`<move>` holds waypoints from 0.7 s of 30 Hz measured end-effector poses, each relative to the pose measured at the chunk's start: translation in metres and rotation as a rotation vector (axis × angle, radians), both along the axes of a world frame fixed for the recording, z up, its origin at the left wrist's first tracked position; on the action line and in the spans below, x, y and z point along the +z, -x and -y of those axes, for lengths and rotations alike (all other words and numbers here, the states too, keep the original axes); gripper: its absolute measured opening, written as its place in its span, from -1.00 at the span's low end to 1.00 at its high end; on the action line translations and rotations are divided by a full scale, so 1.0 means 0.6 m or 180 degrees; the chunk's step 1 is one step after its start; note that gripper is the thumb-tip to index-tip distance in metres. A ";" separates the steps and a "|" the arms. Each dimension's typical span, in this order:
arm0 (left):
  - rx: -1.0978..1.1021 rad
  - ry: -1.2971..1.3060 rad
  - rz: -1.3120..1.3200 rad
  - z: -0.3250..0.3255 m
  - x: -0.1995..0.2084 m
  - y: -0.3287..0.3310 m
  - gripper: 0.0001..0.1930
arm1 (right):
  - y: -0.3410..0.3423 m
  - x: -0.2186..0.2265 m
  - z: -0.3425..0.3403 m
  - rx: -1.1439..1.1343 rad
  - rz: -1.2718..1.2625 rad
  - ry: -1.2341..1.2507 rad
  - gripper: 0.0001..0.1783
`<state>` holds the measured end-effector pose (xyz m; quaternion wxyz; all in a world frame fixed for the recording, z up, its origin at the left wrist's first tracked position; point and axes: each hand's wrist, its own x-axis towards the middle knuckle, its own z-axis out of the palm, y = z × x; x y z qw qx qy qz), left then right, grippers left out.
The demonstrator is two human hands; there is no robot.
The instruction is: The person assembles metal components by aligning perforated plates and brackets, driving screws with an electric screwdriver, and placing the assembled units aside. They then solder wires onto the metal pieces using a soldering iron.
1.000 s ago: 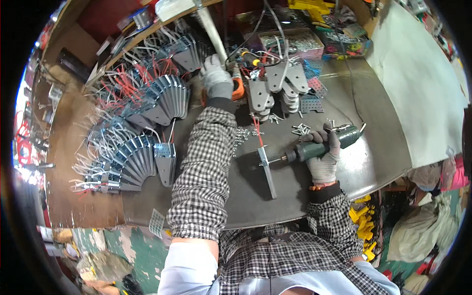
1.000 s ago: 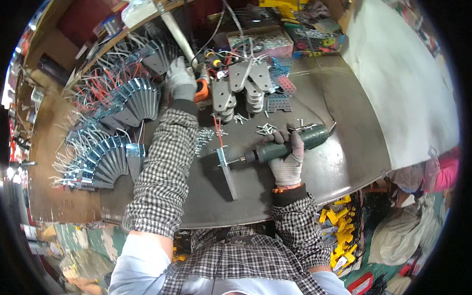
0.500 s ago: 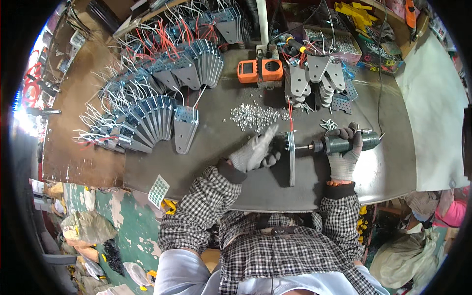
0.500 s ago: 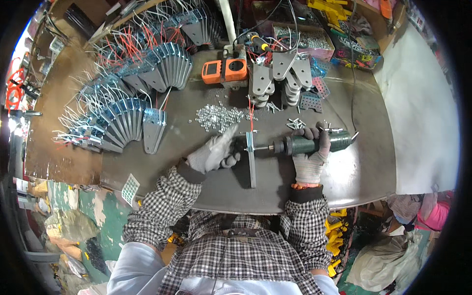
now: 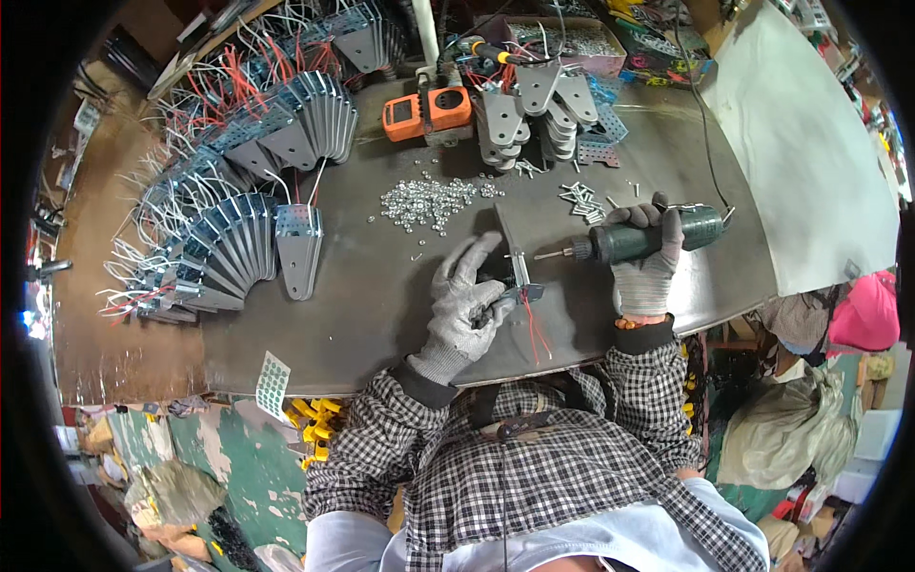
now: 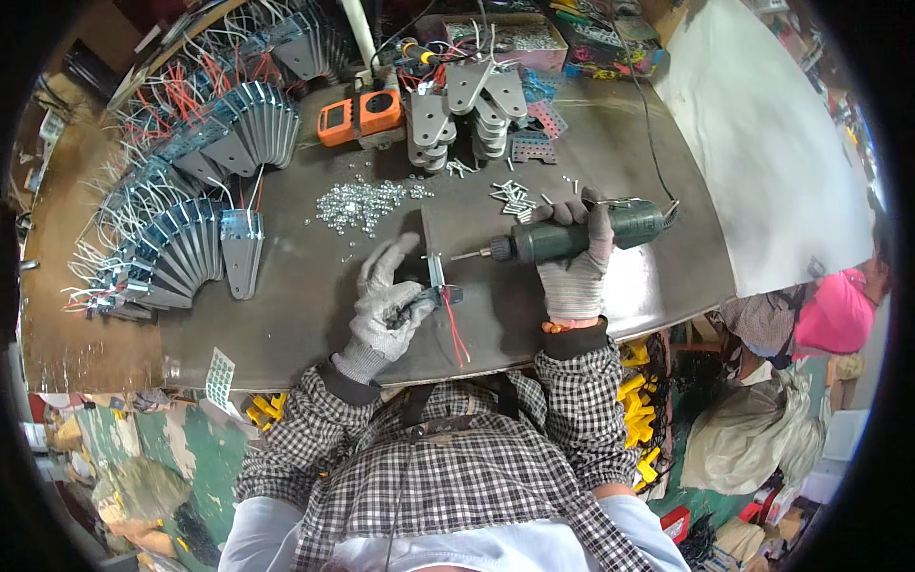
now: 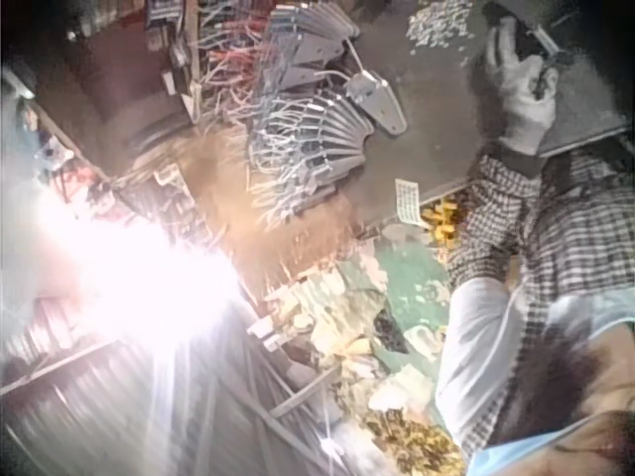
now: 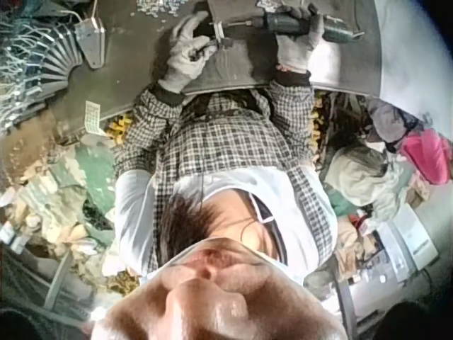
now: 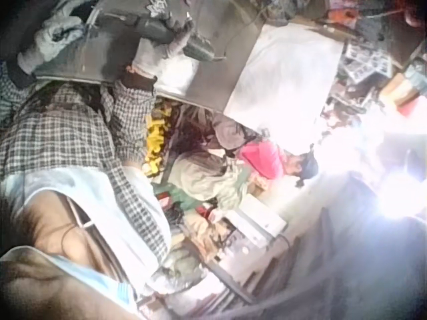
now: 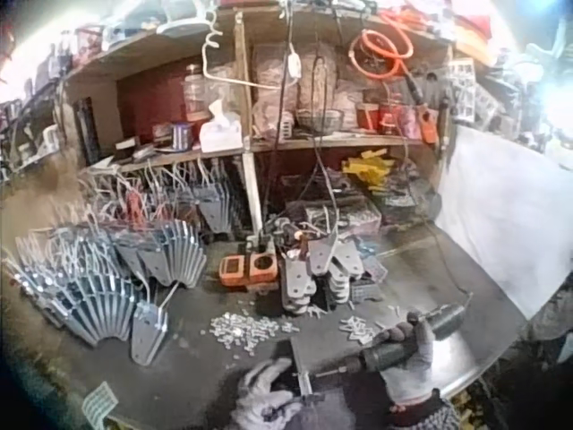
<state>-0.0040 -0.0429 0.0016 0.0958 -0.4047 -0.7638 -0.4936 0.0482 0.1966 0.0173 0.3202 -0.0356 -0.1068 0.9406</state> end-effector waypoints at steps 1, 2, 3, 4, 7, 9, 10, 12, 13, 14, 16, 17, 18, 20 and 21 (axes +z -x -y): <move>-0.0033 0.0002 0.0004 -0.001 0.003 0.005 -0.84 | 0.000 -0.002 0.000 0.0005 0.0014 -0.0013 -0.63; -0.0127 0.0212 -0.0081 0.003 0.006 0.011 -0.85 | 0.001 -0.004 -0.001 -0.0016 0.0020 -0.0009 -0.63; -0.0220 0.0422 -0.0169 0.004 0.010 0.015 -0.86 | 0.003 -0.006 -0.002 -0.0048 0.0125 0.0005 -0.62; -0.0239 0.0428 -0.0167 0.001 0.018 0.016 -0.86 | 0.003 -0.009 -0.003 -0.0079 0.0229 0.0019 -0.61; -0.0261 0.0785 0.0011 -0.006 0.032 0.022 -0.78 | 0.009 -0.012 0.003 -0.0127 0.0254 0.0022 -0.59; -0.0534 -0.0297 0.2432 -0.015 0.031 0.025 -0.61 | 0.014 -0.012 0.009 -0.0139 0.0327 0.0041 -0.59; -0.0520 -0.0291 0.2428 -0.018 0.030 0.030 -0.61 | 0.016 -0.011 0.013 -0.0123 0.0343 0.0101 -0.60; -0.0643 -0.0228 0.1298 -0.025 0.020 0.044 -0.45 | 0.019 -0.015 0.012 -0.0114 0.0361 0.0161 -0.61; -0.0663 -0.0119 0.1277 -0.024 0.013 0.049 -0.41 | 0.020 -0.021 0.010 -0.0058 0.0242 0.0264 -0.63; -0.0659 -0.0112 0.1279 -0.024 0.007 0.050 -0.41 | 0.021 -0.025 0.009 -0.0003 0.0125 0.0371 -0.65; -0.0816 -0.0529 0.1799 -0.026 0.000 0.048 -0.40 | 0.022 -0.030 0.011 0.0003 0.0162 0.0512 -0.66; -0.0805 -0.0518 0.1799 -0.027 0.005 0.046 -0.40 | 0.025 -0.033 0.014 0.0004 0.0199 0.0646 -0.67; -0.0712 -0.0294 0.1560 -0.028 0.016 0.043 -0.42 | 0.026 -0.037 0.013 0.0014 0.0198 0.0660 -0.67; -0.0593 -0.0057 0.1306 -0.021 0.024 0.048 -0.44 | 0.028 -0.045 0.005 0.0047 0.0232 0.0665 -0.67; -0.0761 -0.0310 0.1932 -0.008 0.026 0.059 -0.48 | 0.029 -0.049 0.002 0.0051 0.0251 0.0667 -0.66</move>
